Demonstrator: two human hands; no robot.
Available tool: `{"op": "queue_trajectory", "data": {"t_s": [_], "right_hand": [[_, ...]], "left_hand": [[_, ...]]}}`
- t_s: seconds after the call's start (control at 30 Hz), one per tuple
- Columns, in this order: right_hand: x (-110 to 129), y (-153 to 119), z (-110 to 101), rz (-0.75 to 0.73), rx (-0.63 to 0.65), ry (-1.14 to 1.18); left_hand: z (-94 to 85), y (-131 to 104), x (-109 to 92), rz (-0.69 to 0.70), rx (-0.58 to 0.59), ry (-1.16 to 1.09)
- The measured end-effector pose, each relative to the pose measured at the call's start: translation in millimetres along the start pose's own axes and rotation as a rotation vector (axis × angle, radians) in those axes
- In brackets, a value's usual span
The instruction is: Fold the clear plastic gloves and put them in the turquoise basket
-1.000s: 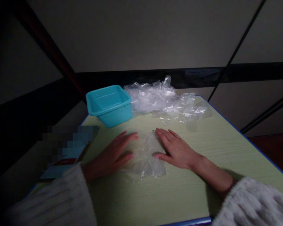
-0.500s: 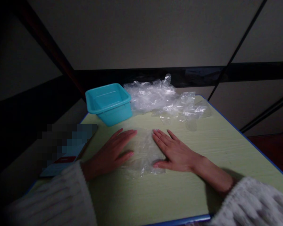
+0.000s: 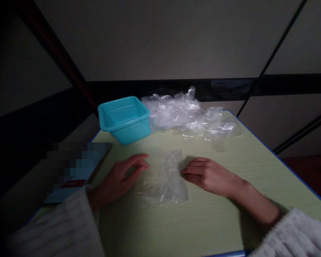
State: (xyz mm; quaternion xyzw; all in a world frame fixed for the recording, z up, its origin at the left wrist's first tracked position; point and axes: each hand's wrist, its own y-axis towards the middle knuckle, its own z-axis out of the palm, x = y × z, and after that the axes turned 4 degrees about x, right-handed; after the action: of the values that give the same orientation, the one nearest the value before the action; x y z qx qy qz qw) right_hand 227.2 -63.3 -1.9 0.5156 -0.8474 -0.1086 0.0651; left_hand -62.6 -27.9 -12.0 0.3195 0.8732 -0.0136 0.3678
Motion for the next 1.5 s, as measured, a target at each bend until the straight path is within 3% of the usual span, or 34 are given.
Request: {"op": "queue_trajectory", "data": {"t_s": [0.23,0.5,0.83,1.23,1.5], "right_hand": [[5.2,-5.6,-6.2,-0.063,-0.055,-0.155],[15.9,0.2,-3.0,-0.149,-0.041,-0.147],[10.4,0.0,0.4,-0.189,-0.059,-0.170],[7.5,-1.3,7.3,-0.182,-0.121,-0.165],[2.5,3.6,10.9,-0.073,-0.180,-0.066]], "left_hand": [[-4.1,0.6,-5.4,-0.120,0.029,0.067],[-2.3,1.9,-3.3,-0.121,0.028,0.070],[-4.0,2.9,-5.2,-0.130,0.023,0.069],[-4.0,3.1,-6.4,-0.126,0.019,0.067],[-3.6,2.5,-4.4,-0.124,0.012,0.060]]}}
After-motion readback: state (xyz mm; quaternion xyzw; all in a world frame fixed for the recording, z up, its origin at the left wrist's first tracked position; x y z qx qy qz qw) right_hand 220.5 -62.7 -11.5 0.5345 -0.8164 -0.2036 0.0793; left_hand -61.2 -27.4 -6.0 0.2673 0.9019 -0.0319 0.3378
